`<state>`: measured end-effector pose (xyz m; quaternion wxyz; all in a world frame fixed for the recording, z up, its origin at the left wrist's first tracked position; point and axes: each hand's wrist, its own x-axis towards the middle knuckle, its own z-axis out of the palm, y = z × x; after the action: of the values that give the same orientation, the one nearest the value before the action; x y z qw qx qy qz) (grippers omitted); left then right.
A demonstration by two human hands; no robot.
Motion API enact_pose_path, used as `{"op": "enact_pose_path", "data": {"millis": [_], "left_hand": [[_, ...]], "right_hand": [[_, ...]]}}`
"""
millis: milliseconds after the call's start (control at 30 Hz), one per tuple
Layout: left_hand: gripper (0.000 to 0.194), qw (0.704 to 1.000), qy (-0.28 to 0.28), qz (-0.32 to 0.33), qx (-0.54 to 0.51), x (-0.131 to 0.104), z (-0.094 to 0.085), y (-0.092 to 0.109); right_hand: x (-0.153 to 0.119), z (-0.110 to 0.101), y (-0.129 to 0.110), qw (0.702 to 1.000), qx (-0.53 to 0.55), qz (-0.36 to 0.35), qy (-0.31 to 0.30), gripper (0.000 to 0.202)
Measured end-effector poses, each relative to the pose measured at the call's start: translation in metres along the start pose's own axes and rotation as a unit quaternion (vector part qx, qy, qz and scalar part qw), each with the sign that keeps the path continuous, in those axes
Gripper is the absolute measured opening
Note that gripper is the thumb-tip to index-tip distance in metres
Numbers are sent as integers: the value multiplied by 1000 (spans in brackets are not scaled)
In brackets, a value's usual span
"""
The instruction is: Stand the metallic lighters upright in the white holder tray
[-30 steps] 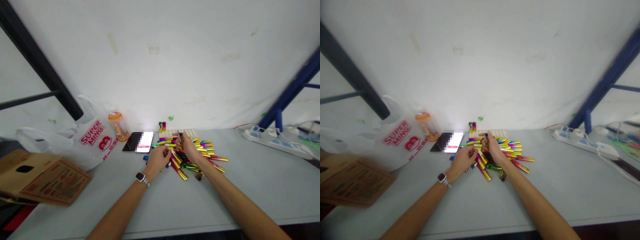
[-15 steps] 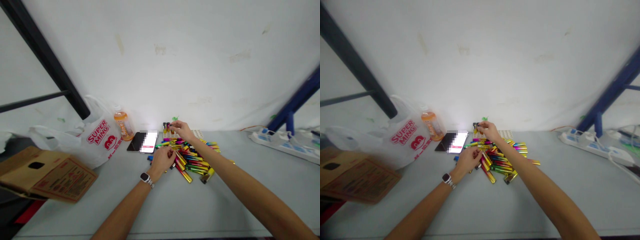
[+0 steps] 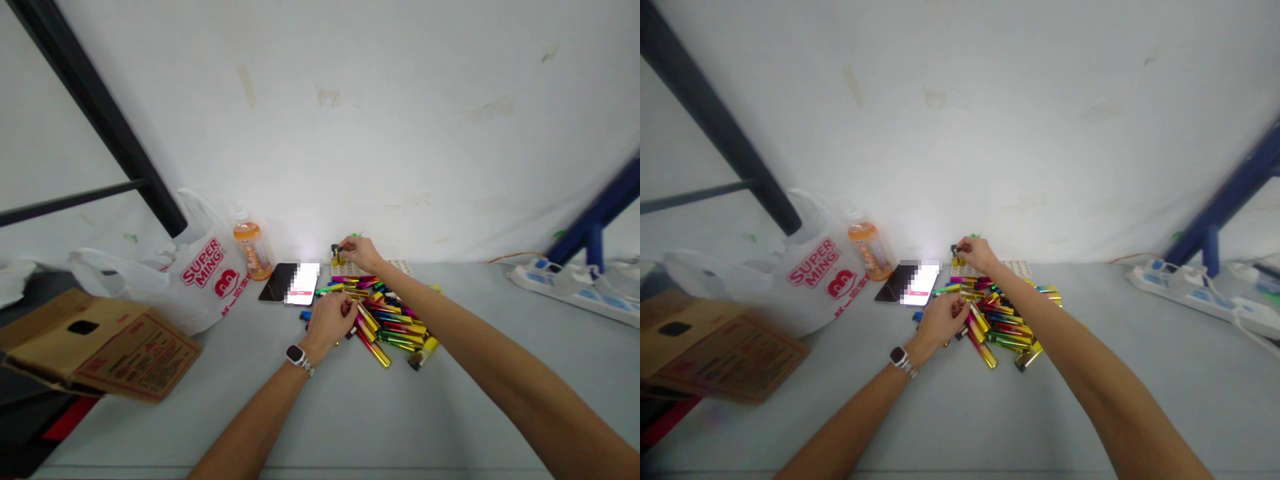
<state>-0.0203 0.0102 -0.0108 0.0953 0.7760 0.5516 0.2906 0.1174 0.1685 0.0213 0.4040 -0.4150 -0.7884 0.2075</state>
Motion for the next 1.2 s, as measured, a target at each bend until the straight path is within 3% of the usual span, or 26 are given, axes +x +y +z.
{"op": "enact_pose_path", "data": {"millis": [333,600,800,1000,1200], "left_hand": [[30,1000,1,3,-3,0,0,-1],[29,1000,0,5,1,0,0,0],[30,1000,-7,0,0,0,-2,2],[29,1000,-4,4,-3,0,-1,2],[28,1000,4,8,8,0,0,1]], "right_hand": [[3,-13,10,994,-93,-44,-30,13],[2,-27,-1,977,-187,-65,-75,20],[-18,-20,-18,941,-326,-40,-83,39],[-35,-12,-18,919,-379,-34,-104,53],[-48,-17,-15,933,-347,-21,-90,57]]}}
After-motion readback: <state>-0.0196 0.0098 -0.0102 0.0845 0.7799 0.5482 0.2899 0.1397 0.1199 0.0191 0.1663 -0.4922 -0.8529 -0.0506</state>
